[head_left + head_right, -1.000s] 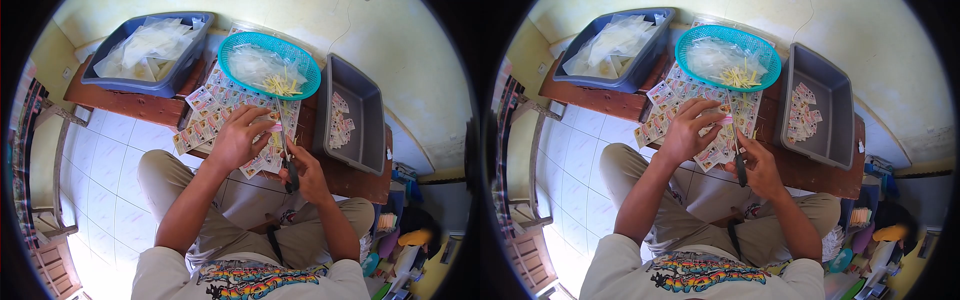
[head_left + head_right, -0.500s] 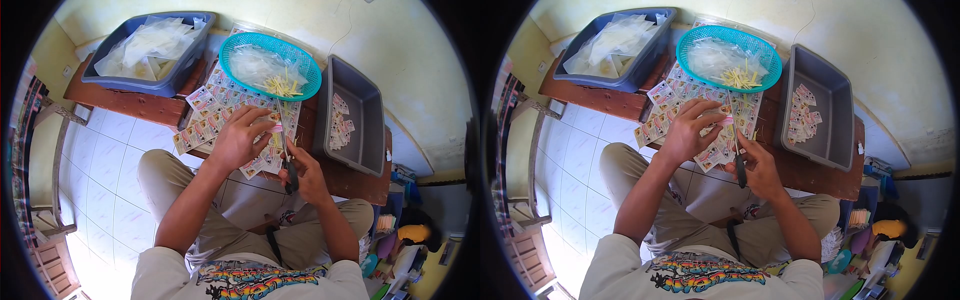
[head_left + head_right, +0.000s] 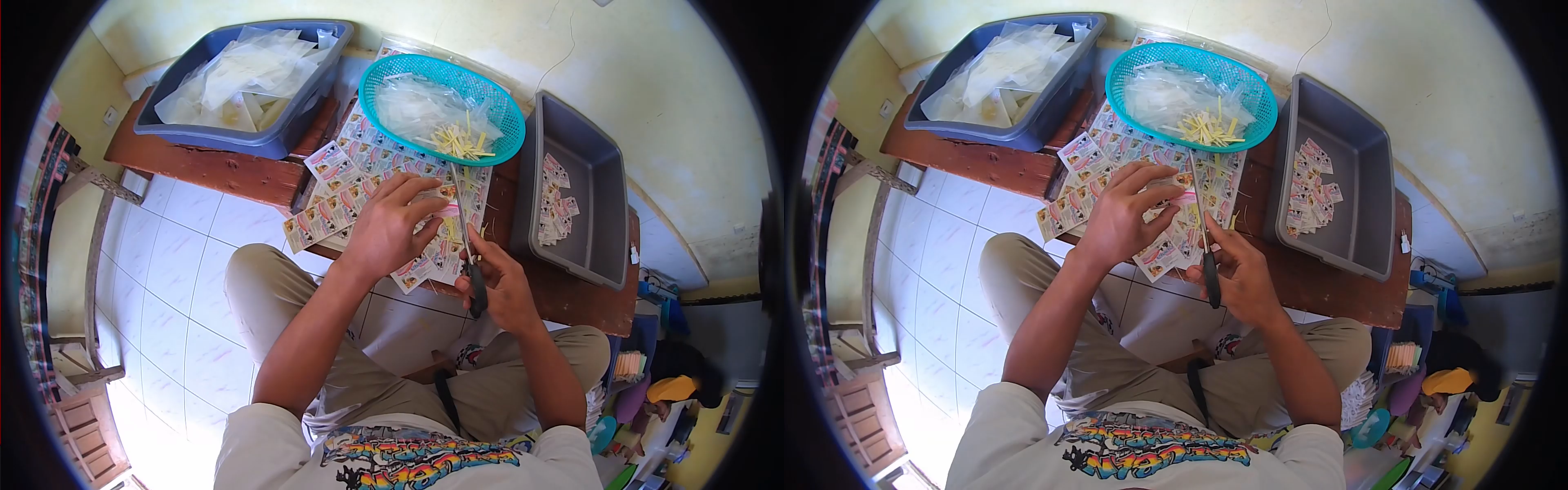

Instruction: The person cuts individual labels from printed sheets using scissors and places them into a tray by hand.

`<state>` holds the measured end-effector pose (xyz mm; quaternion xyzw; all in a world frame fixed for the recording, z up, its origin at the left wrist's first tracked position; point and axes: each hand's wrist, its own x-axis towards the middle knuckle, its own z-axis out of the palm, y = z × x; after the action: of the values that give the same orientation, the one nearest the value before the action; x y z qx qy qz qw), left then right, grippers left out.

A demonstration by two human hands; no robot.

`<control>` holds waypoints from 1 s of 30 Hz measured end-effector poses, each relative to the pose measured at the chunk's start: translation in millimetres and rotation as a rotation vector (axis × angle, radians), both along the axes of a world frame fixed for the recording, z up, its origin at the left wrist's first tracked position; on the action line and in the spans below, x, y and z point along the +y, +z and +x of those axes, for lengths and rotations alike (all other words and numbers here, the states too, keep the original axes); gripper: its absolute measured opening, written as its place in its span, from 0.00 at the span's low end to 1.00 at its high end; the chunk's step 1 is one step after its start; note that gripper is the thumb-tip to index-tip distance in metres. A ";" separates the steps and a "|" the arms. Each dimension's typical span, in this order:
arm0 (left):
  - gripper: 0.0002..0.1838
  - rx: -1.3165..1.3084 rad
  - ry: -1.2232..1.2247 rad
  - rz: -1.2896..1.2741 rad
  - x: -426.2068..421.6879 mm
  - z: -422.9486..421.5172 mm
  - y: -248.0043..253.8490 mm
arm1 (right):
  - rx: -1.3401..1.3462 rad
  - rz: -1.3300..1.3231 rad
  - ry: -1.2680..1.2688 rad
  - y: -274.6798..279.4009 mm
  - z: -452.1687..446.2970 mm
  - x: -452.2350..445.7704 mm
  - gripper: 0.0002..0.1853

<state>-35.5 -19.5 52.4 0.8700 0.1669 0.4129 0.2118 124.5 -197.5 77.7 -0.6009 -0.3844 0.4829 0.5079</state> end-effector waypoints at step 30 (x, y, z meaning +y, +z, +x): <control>0.27 0.002 -0.041 -0.073 -4.9 -3.0 9.3 | -1.084 -0.250 0.105 -42.3 10.5 4.6 0.42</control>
<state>-38.5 -24.5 61.7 0.8653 0.1642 0.4011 0.2517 135.0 -192.9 35.5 -0.7990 -0.5596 0.1713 0.1378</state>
